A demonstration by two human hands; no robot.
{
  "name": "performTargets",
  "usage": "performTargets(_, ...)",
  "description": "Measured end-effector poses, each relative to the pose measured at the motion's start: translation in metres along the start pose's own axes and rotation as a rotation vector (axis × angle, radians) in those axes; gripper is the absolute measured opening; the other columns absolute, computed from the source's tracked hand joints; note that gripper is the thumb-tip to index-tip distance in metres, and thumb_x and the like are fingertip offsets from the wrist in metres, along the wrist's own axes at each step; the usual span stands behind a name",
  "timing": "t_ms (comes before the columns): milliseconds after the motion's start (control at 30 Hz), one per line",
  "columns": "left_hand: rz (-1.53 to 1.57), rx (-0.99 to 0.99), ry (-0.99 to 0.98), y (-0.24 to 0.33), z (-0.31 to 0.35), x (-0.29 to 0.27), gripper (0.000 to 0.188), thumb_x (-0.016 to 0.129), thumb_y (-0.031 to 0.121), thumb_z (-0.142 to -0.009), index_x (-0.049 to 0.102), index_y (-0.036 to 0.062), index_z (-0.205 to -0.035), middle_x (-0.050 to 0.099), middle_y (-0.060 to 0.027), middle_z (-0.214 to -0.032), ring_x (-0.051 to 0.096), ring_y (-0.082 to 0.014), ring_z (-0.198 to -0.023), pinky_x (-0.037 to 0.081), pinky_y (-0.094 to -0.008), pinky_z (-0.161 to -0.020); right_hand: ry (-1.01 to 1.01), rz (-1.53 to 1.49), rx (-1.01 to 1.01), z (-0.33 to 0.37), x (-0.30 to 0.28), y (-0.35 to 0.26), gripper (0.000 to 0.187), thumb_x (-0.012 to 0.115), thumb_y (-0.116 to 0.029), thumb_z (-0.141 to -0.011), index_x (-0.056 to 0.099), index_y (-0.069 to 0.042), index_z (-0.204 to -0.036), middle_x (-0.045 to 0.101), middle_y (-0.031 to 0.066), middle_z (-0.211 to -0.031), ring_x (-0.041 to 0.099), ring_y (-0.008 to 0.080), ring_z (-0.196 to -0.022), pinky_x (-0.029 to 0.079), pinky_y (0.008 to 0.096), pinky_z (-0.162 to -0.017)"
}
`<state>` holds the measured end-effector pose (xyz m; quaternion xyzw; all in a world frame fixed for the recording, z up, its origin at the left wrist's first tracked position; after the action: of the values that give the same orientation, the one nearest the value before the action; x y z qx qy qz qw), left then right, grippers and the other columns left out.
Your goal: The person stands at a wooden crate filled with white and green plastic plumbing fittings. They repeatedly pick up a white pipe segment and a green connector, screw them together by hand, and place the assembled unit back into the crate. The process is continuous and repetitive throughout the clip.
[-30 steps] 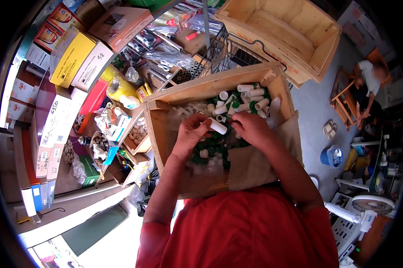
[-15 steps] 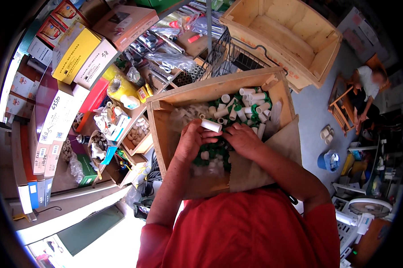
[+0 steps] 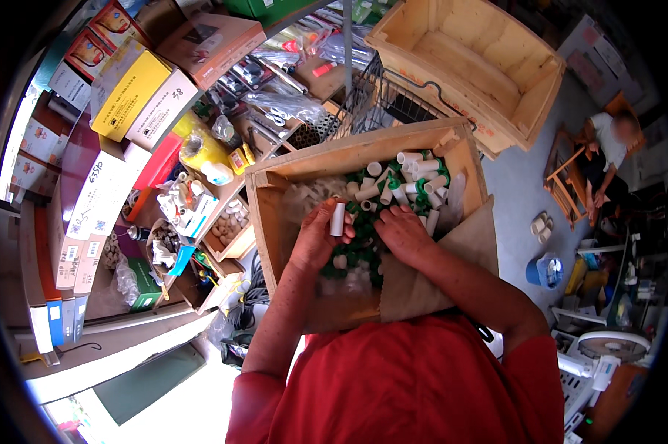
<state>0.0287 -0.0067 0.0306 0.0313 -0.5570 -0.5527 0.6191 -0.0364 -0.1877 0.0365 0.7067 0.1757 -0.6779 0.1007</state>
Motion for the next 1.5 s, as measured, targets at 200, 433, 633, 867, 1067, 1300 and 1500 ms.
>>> performTargets(200,-0.138,-0.01,0.022,-0.006,-0.004,0.0,0.035,0.052,0.031,-0.099,0.057,0.0029,-0.12,0.063,-0.0033,-0.088,0.054,-0.0101,-0.069,0.045,-0.0243,-0.06,0.018,-0.21,0.056,-0.009,-0.021,0.002,0.01,0.066,-0.012,-0.074,0.064,-0.007,-0.082,0.057,0.0084,-0.088,0.057,0.0281,-0.09,0.047,0.0387,-0.081)
performTargets(433,-0.3,-0.012,0.03,-0.003,-0.001,0.009,0.035,0.061,0.023,-0.094,0.059,0.003,-0.123,0.064,0.0006,-0.092,0.052,-0.007,-0.072,0.043,-0.0211,-0.064,0.272,-0.668,0.192,-0.012,-0.033,0.023,0.023,0.074,-0.02,-0.076,0.066,-0.01,-0.095,0.058,0.0083,-0.093,0.058,0.0288,-0.094,0.048,0.0395,-0.081)
performTargets(633,-0.454,0.039,-0.009,0.0,0.002,0.015,0.038,0.068,0.017,-0.089,0.061,0.0092,-0.126,0.065,0.0023,-0.093,0.05,-0.004,-0.072,0.041,-0.0196,-0.064,0.116,-1.17,0.368,-0.014,-0.018,0.028,0.024,0.071,-0.015,-0.086,0.062,-0.005,-0.106,0.067,0.009,-0.093,0.066,0.0147,-0.075,0.051,0.0281,-0.067)
performTargets(867,-0.674,0.249,-0.048,-0.006,-0.003,0.015,0.039,0.072,0.007,-0.085,0.064,0.0069,-0.123,0.065,0.0021,-0.102,0.056,-0.005,-0.089,0.047,-0.0225,-0.08,0.165,-1.228,0.27,-0.016,-0.029,0.025,0.027,0.07,-0.006,-0.084,0.061,-0.004,-0.11,0.064,0.0086,-0.102,0.065,0.0148,-0.086,0.054,0.0294,-0.073)
performTargets(1067,-0.764,0.263,-0.062,-0.003,0.002,0.019,0.036,0.072,0.008,-0.085,0.063,0.0054,-0.12,0.064,0.0004,-0.103,0.056,-0.0069,-0.094,0.046,-0.0233,-0.084,0.101,-1.142,0.27,-0.016,-0.041,0.019,0.028,0.069,-0.002,-0.083,0.061,-0.004,-0.11,0.064,0.0089,-0.103,0.065,0.0142,-0.089,0.054,0.0286,-0.075)
performTargets(1300,-0.835,0.247,-0.023,-0.003,0.006,0.022,0.026,0.073,0.009,-0.084,0.062,0.0042,-0.107,0.062,0.0007,-0.096,0.054,-0.007,-0.087,0.046,-0.0244,-0.077,0.08,-1.181,0.31,-0.012,-0.037,0.022,0.031,0.073,-0.001,-0.079,0.062,-0.004,-0.108,0.068,0.007,-0.089,0.066,0.013,-0.08,0.054,0.0282,-0.072)
performTargets(1500,-0.931,0.267,-0.101,-0.006,0.009,0.023,0.024,0.072,0.008,-0.085,0.06,0.0042,-0.106,0.062,0.0,-0.092,0.055,-0.0075,-0.085,0.046,-0.0246,-0.074,0.043,-1.093,0.227,-0.011,-0.037,0.022,0.028,0.077,-0.003,-0.077,0.065,-0.005,-0.103,0.068,0.0031,-0.087,0.066,0.0105,-0.078,0.052,0.0263,-0.07)
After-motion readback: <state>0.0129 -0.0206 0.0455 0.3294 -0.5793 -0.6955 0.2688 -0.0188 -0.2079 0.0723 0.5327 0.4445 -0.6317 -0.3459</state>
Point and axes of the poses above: each hand's wrist, its own z-axis away from the middle knuckle, its own x-axis out of the palm, y = z × x, the point moved 3 cm from there along -z, towards the middle knuckle
